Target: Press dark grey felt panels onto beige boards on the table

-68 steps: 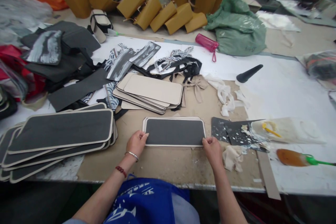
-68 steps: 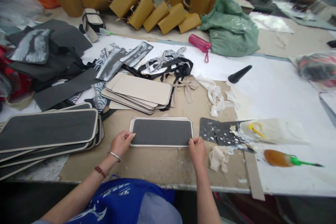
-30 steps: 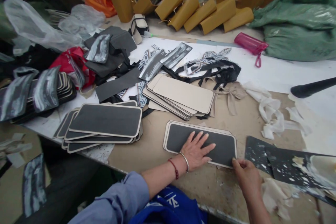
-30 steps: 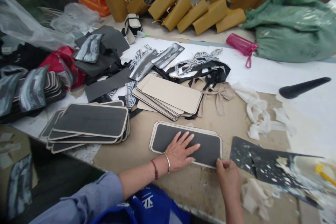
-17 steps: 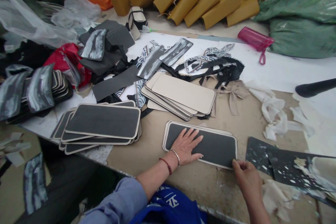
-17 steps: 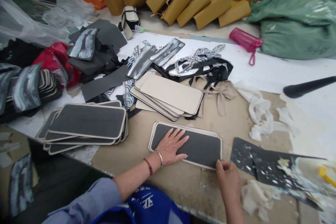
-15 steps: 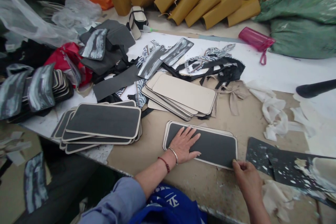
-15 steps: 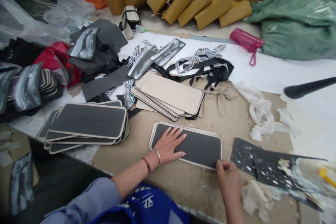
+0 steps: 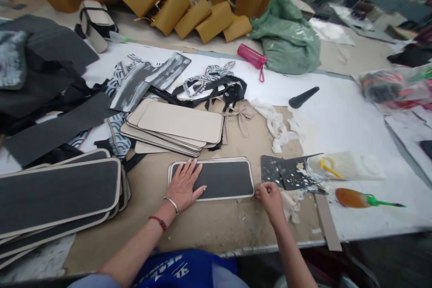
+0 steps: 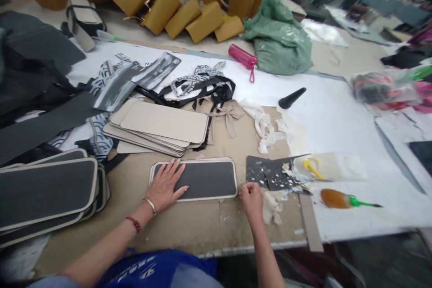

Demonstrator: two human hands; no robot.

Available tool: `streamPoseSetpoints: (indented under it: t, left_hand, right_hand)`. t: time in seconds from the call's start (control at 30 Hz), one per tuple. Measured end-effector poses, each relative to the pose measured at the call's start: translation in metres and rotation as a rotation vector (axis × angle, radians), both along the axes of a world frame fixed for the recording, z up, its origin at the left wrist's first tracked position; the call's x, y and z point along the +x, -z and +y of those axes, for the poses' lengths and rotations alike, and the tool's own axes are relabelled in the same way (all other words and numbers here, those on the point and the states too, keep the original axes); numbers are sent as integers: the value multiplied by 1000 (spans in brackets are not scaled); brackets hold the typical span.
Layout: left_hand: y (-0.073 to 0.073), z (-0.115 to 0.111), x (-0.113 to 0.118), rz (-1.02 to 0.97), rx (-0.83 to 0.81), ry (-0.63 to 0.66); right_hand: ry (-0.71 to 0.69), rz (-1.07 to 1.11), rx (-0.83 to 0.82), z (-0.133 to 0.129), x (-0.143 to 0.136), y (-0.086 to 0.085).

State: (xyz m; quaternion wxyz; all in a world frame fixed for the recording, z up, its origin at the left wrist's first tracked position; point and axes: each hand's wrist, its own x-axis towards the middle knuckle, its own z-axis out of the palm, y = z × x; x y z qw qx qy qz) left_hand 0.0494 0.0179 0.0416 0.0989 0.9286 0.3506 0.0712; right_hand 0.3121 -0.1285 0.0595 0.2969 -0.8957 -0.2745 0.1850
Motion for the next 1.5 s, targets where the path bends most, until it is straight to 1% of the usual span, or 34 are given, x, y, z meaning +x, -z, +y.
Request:
streamPoseSetpoints:
  t: [0.07,0.1,0.17,0.23,0.3,0.37,0.43,0.47,0.5,0.6,0.67,0.77,0.87,1.0,1.1,1.17,1.23,1.33,1.4,1.5]
  left_hand:
    - [1,0,0,-4,16,-1]
    - [1,1,0,-2,20,-1]
    - [1,1,0,6,27,0]
    - [1,1,1,14,38,1]
    - [2,1,1,23,51,2]
    - [3,1,1,36,69,16]
    - [5,2,1,47,90,32]
    - [5,2,0,50,99,39]
    - [6,3,0,51,106,42]
    - [6,3,0,58,118,51]
    - [6,4,0,61,124,56]
    - [5,4,0,64,119,56]
    - [3,4,2,78,91,50]
    - [0,4,4,81,66,34]
    - [0,3,4,60,77,26]
    - [0,2,3,44,75,18]
    - [0,2,3,27,59,6]
    - [2,1,3,-11,20,-14]
    - [2,1,2,-36,-10,-29]
    - [1,0,2,-58,-63,-39]
  right_hand:
    - [-23,-68,12,1,-1,-4]
    - [-74,-139,25,4,-5,-7]
    - [-249,-314,74,17,-22,-11]
    - [-478,-456,122,36,-46,-12]
    - [-679,-502,134,57,-72,-9]
    - [-850,-504,128,73,-92,-2]
    - [-971,-489,125,83,-97,6]
    - [-993,-484,118,84,-95,10]
    - [-984,-484,106,84,-88,13]
    - [-846,-498,33,77,-57,18]
    - [-786,-504,5,71,-37,19]
    - [-726,-504,7,65,-20,23]
    - [-658,-488,26,65,-16,26]
    - [-624,-505,81,68,-17,31]
    - [-514,-587,126,63,-15,33]
    - [-425,-639,105,54,-13,32]
    - [-373,-660,32,42,-12,28]
    - [-375,-604,-89,28,-14,18]
    - [-343,-507,-150,25,-17,11]
    - [-207,-365,-184,30,-24,-2]
